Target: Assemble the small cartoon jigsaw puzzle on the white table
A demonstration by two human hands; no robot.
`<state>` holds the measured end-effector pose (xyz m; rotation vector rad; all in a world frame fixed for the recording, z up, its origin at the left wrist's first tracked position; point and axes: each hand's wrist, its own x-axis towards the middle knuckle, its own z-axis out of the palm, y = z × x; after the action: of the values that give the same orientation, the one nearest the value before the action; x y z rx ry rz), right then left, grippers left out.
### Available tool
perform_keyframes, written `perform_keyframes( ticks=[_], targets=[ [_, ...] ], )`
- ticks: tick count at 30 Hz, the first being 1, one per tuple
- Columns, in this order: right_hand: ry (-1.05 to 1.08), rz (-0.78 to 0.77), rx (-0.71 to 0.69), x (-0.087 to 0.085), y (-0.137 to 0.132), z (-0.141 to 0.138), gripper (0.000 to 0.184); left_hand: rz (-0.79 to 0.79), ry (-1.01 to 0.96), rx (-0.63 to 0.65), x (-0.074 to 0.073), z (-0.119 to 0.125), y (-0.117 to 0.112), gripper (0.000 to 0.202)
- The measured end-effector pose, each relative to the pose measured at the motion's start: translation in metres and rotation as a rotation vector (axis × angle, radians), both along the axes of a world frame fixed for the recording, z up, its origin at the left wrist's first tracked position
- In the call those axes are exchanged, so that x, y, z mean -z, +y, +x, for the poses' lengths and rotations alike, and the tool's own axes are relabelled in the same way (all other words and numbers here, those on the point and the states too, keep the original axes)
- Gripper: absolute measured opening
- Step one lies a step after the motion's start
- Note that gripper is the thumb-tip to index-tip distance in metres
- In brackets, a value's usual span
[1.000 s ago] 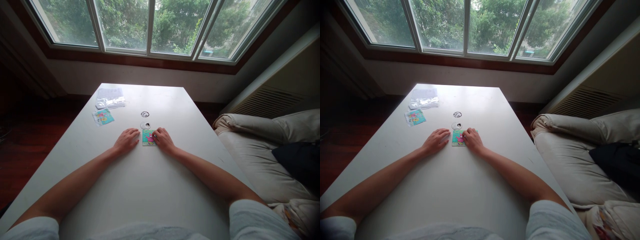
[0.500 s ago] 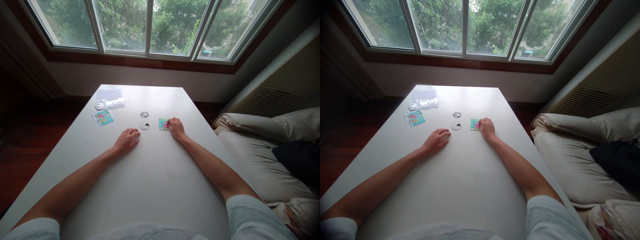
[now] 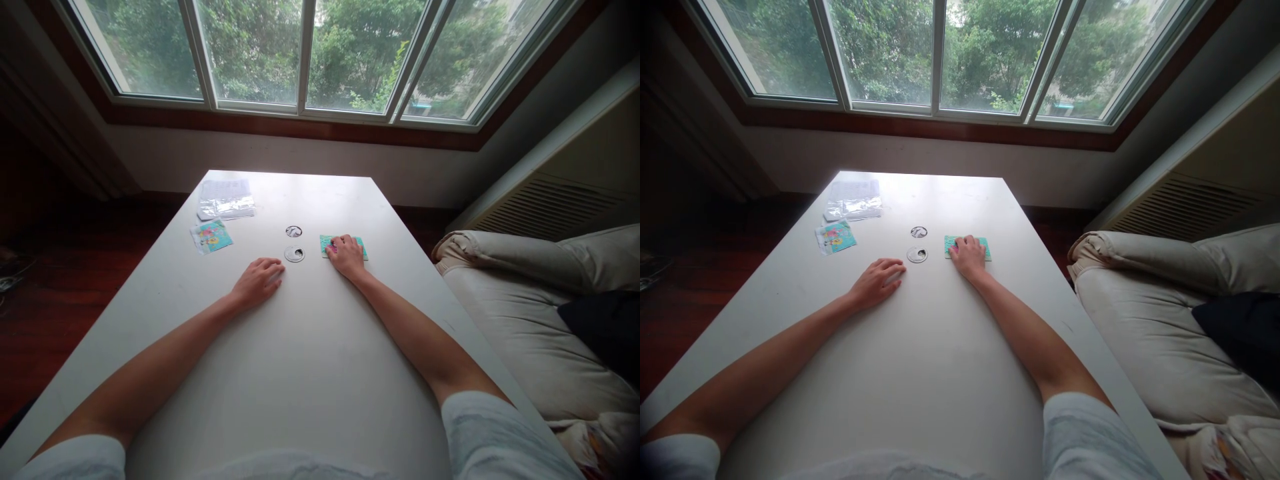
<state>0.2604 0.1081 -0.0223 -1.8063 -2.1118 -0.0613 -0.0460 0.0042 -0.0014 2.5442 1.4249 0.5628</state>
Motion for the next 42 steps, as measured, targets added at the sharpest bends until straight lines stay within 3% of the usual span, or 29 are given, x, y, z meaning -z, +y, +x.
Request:
perform_keyframes(
  ticks=[15,22,24,29,33,42],
  targets=[
    [0.011,0.041,-0.026,0.001,-0.016,-0.010,0.034,0.065,0.069,-0.043,0.003,0.004,-0.009,0.040],
    [0.044,0.025,-0.031,-0.005,-0.021,-0.008,0.037,0.044,0.129,-0.069,0.009,0.000,-0.007,0.054],
    [0.055,0.044,-0.071,-0.008,-0.029,-0.014,0.039,0.010,0.152,-0.060,0.011,-0.002,-0.004,0.060],
    [0.005,0.029,-0.350,-0.011,-0.062,-0.039,0.043,-0.057,0.216,-0.018,0.013,-0.005,0.000,0.073],
    [-0.013,-0.015,-0.489,-0.012,-0.084,-0.048,0.052,-0.076,0.248,0.003,0.013,-0.004,0.002,0.076],
    [-0.108,-0.190,-0.538,-0.016,-0.094,-0.048,0.071,-0.114,0.260,0.033,0.003,0.002,0.016,0.084]
  ],
)
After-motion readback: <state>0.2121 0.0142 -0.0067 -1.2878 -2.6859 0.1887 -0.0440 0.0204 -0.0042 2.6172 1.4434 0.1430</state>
